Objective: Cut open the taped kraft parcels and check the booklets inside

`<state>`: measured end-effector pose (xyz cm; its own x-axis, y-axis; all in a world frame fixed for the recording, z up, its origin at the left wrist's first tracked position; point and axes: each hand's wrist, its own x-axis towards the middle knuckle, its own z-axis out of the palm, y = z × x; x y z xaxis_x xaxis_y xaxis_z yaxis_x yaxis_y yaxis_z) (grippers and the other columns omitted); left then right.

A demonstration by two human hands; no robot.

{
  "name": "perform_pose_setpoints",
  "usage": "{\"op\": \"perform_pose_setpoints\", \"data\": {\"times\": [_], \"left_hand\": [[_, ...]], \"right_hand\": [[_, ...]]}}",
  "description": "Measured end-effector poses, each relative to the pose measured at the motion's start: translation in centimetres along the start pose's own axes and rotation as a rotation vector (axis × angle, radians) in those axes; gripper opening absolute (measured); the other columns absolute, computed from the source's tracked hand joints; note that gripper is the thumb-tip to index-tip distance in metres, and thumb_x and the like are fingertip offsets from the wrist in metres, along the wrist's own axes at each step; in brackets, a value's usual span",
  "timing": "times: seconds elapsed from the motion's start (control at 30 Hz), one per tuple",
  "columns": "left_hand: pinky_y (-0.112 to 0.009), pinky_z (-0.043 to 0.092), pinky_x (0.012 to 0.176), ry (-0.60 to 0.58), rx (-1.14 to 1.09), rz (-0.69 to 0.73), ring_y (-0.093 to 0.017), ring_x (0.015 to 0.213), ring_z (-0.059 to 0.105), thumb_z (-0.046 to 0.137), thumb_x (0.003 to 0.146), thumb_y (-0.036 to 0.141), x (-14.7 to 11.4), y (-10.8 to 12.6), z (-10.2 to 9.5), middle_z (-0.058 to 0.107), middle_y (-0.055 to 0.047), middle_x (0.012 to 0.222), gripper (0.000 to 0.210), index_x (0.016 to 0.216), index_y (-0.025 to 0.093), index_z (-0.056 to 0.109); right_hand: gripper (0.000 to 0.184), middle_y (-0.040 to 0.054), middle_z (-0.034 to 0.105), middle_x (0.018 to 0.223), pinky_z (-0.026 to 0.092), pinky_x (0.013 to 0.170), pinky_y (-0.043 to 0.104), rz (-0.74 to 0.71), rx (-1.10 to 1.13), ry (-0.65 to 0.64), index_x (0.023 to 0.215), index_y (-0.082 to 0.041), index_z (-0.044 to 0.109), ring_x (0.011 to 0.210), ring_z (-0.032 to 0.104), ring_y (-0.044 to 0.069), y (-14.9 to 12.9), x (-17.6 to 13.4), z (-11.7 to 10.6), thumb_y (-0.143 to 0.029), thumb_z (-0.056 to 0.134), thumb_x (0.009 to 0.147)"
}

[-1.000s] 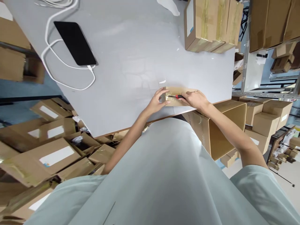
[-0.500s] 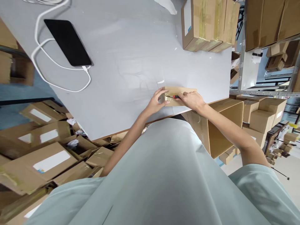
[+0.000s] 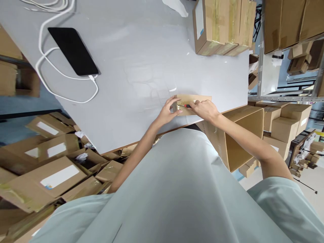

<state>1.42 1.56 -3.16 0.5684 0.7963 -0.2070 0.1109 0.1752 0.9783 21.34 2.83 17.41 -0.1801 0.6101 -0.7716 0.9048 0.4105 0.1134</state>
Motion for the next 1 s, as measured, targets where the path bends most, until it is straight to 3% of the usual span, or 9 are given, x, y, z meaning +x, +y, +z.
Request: {"op": "perform_pose_setpoints", "data": {"times": [0.2, 0.33, 0.47, 0.83, 1.0], "left_hand": [[-0.057, 0.048, 0.129, 0.008, -0.013, -0.025, -0.038, 0.17, 0.037, 0.079, 0.091, 0.076, 0.0, -0.1, 0.1, 0.037, -0.017, 0.181, 0.082, 0.156, 0.03, 0.062], [-0.057, 0.05, 0.126, 0.001, 0.014, -0.026, -0.038, 0.167, 0.041, 0.078, 0.09, 0.079, 0.0, -0.2, 0.0, 0.038, -0.017, 0.18, 0.083, 0.156, 0.03, 0.061], [-0.057, 0.051, 0.125, -0.017, 0.043, -0.027, -0.039, 0.166, 0.042, 0.076, 0.09, 0.08, 0.0, 0.1, -0.3, 0.039, -0.018, 0.18, 0.084, 0.156, 0.03, 0.06], [-0.058, 0.049, 0.127, -0.017, 0.098, -0.025, -0.038, 0.167, 0.042, 0.075, 0.092, 0.079, 0.0, 0.4, -0.7, 0.041, -0.016, 0.179, 0.082, 0.158, 0.031, 0.061], [-0.059, 0.05, 0.126, 0.004, 0.075, -0.071, -0.039, 0.162, 0.048, 0.078, 0.089, 0.079, 0.0, 0.5, -0.7, 0.042, -0.016, 0.178, 0.083, 0.155, 0.032, 0.063]], "right_hand": [[0.042, 0.0268, 0.08, 0.119, 0.053, 0.079, 0.035, -0.009, -0.011, -0.017, 0.139, -0.006, 0.064, 0.102, 0.081, 0.03, -1.7, -0.7, -2.1, -0.006, 0.032, 0.112], [0.041, 0.0273, 0.08, 0.116, 0.055, 0.079, 0.034, -0.007, -0.014, -0.006, 0.133, -0.006, 0.067, 0.1, 0.081, 0.029, -2.7, -0.5, -2.8, -0.004, 0.034, 0.11], [0.04, 0.026, 0.081, 0.115, 0.055, 0.078, 0.034, -0.021, 0.003, 0.02, 0.132, -0.007, 0.069, 0.1, 0.08, 0.029, -2.3, 0.0, -2.0, -0.005, 0.037, 0.109], [0.042, 0.0257, 0.079, 0.123, 0.045, 0.074, 0.033, 0.14, 0.005, -0.061, 0.131, -0.008, 0.07, 0.106, 0.079, 0.029, 4.8, -3.6, 2.9, -0.002, 0.034, 0.11], [0.037, 0.0235, 0.08, 0.12, 0.04, 0.074, 0.034, 0.225, 0.038, -0.048, 0.132, -0.011, 0.071, 0.101, 0.079, 0.029, 9.0, -5.6, 6.7, -0.022, 0.038, 0.119]]}}
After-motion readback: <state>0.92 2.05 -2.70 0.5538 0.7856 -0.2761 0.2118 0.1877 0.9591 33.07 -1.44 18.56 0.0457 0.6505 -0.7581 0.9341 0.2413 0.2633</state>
